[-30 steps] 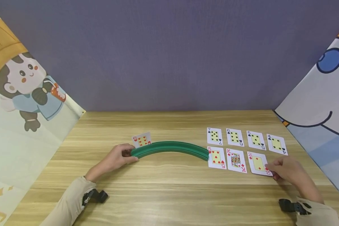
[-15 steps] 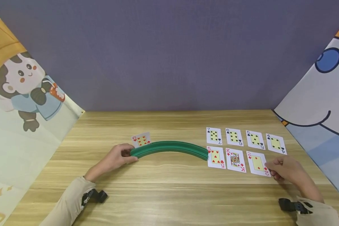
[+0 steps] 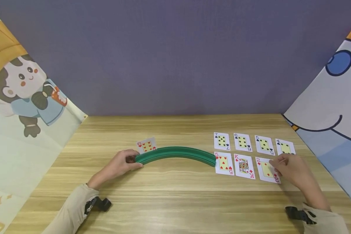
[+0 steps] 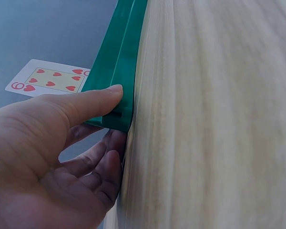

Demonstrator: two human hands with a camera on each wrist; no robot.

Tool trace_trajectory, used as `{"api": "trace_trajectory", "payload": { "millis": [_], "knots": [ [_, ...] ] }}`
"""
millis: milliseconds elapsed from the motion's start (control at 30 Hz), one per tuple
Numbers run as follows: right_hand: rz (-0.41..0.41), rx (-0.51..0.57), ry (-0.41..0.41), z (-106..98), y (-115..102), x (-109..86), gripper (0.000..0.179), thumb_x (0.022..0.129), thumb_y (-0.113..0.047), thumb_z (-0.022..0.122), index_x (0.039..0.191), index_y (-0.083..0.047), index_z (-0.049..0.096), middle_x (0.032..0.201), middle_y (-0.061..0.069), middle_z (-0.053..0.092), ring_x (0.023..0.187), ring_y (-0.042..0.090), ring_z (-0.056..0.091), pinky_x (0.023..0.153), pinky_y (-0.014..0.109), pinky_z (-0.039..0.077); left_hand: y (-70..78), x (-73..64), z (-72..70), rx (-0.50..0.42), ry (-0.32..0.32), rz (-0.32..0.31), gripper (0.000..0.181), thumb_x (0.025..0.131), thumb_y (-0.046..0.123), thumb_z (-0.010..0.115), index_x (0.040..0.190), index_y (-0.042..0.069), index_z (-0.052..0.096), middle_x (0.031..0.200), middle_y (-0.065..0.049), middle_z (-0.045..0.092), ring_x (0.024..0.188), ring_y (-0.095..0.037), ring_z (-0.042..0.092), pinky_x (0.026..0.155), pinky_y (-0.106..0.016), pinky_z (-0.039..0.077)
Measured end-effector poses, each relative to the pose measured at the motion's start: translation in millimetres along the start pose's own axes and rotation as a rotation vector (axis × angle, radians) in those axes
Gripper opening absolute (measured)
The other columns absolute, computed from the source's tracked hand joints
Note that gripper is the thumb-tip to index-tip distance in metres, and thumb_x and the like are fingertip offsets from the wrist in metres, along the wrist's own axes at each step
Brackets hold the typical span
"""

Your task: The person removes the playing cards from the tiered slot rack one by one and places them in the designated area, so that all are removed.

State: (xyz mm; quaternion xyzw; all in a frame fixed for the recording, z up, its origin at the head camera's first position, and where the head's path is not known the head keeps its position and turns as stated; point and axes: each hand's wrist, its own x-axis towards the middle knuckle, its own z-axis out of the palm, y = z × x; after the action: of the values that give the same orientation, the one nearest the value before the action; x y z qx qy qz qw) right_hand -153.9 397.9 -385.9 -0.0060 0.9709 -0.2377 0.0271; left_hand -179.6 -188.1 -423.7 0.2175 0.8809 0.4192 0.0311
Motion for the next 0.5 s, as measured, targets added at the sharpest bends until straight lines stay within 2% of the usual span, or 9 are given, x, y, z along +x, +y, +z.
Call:
{"api": "trace_trajectory", "payload": {
  "millis": [233, 400, 433, 467, 500],
  "knots": [
    [-0.126, -0.011, 0.106, 4, -47, 3.5, 0.033, 0.102, -0.028, 0.058, 0.109, 0.004, 0.063, 0.072, 0.002, 0.069, 0.058, 0.016, 0.059, 0.045, 0.029, 0.039, 2.2, 0.9, 0.3, -0.010, 0.000, 0.007, 0.022, 0.086, 0.013, 0.079, 0.105, 0.003, 0.072, 0.096, -0.007, 0.066, 0.079, -0.014, 0.059, 0.068, -0.024, 0.054],
    [-0.235, 0.032, 0.187, 16, -71, 14.3, 0.025, 0.098, -0.019, 0.064, 0.109, 0.003, 0.064, 0.073, 0.007, 0.070, 0.050, 0.015, 0.056, 0.039, 0.029, 0.037, 1.7, -0.2, -0.3, -0.011, 0.003, 0.008, 0.022, 0.085, 0.012, 0.079, 0.104, 0.003, 0.072, 0.095, -0.007, 0.065, 0.079, -0.014, 0.059, 0.067, -0.024, 0.054],
    [-0.251, 0.034, 0.196, 17, -75, 16.2, 0.022, 0.097, -0.017, 0.064, 0.107, 0.003, 0.064, 0.074, 0.008, 0.070, 0.050, 0.015, 0.056, 0.039, 0.029, 0.038, 1.7, -0.4, -0.2, -0.009, 0.003, 0.009, 0.022, 0.085, 0.013, 0.079, 0.104, 0.003, 0.072, 0.095, -0.007, 0.065, 0.079, -0.014, 0.059, 0.067, -0.024, 0.054],
    [-0.264, 0.052, 0.199, 19, -79, 18.0, 0.020, 0.097, -0.015, 0.065, 0.106, 0.003, 0.065, 0.075, 0.010, 0.070, 0.051, 0.017, 0.058, 0.050, 0.032, 0.048, 1.7, -0.5, 0.0, -0.008, 0.003, 0.009, 0.022, 0.085, 0.013, 0.079, 0.104, 0.003, 0.072, 0.095, -0.007, 0.065, 0.079, -0.014, 0.059, 0.067, -0.024, 0.054],
    [-0.280, 0.056, 0.204, 20, -84, 19.8, 0.019, 0.096, -0.014, 0.066, 0.105, 0.003, 0.065, 0.076, 0.011, 0.070, 0.054, 0.018, 0.061, 0.053, 0.033, 0.049, 1.6, -0.7, 0.1, -0.006, 0.003, 0.010, 0.022, 0.085, 0.013, 0.079, 0.104, 0.003, 0.072, 0.095, -0.007, 0.065, 0.078, -0.013, 0.059, 0.067, -0.024, 0.054]
  ]
}}
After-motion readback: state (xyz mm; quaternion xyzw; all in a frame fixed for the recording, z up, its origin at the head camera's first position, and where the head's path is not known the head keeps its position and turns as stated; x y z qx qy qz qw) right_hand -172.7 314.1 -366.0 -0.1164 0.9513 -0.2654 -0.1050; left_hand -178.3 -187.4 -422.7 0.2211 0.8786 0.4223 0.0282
